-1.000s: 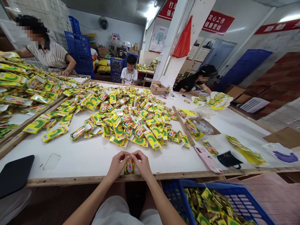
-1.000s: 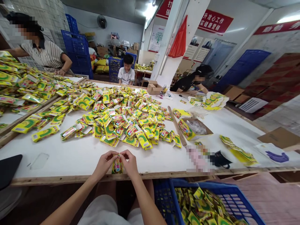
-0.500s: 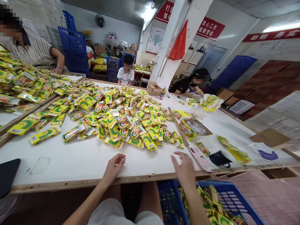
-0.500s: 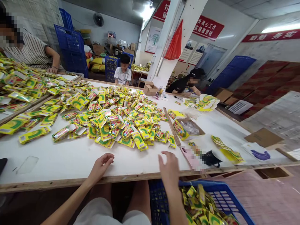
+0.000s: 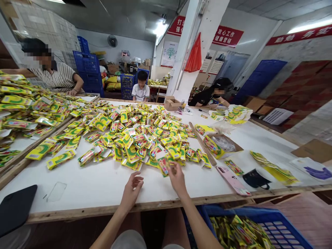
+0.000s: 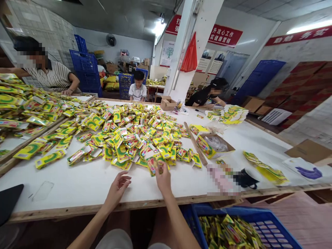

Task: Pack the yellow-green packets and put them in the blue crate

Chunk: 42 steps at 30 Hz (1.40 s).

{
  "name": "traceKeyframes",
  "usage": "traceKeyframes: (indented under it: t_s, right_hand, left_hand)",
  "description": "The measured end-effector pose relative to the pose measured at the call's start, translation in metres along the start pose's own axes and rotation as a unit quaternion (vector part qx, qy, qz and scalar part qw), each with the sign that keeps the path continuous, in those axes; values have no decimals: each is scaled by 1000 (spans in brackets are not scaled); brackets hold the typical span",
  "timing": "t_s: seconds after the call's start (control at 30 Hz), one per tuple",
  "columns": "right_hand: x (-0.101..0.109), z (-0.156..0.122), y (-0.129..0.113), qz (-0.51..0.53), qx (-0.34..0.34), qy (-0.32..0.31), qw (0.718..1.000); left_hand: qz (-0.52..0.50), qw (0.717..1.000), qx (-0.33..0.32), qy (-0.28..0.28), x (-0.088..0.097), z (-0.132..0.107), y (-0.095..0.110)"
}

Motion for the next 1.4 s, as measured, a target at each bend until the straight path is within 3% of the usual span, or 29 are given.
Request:
traceKeyframes:
  t_s: [0.1,0.17,0.23,0.5,0.63,0.77,0.9,1.2,1.4]
  right_hand:
    - [-38,-37,10,207,-69,-61,974]
    - [-58,-53,9,248,-79,-88,961]
    - [-65,-60,5,247,-63,-97,962]
    - [-62,-43,-5,170,-37,-182,968]
    - [-62,-29,-6,122,-12,-178,976]
    - [-55,-29,-5,154,-16,-153,976]
    - [-48,-38,-7,137,-18,-160,977]
    - [-45,-37,-21,101,-7,-126,987]
    - [-44,-33,-27,84,-7,-111,990]
  left_hand:
    - [-35,999,-33,-14,-12,6,12]
    - [-44,998,-47,-26,-16,9,17]
    - [-32,997,-49,-40,-15,9,17]
    - [57,988,-42,-141,-13,4,7]
    - [42,993,-58,-89,-18,13,12]
    - [-17,996,-47,-75,-28,15,16]
    - [18,996,-53,-74,-32,11,23]
    - [31,999,-24,0,-29,11,30]
    - [50,998,-26,-6,-31,18,33]
Point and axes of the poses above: each hand's wrist, its own z-axis towards the middle knuckle, its own x-axis out of the back of the hand, y = z × x, the point moved 6 cm from there along z, towards the middle knuckle, and after that the axes turned 11 degrees about z, right-handed, at the moved point
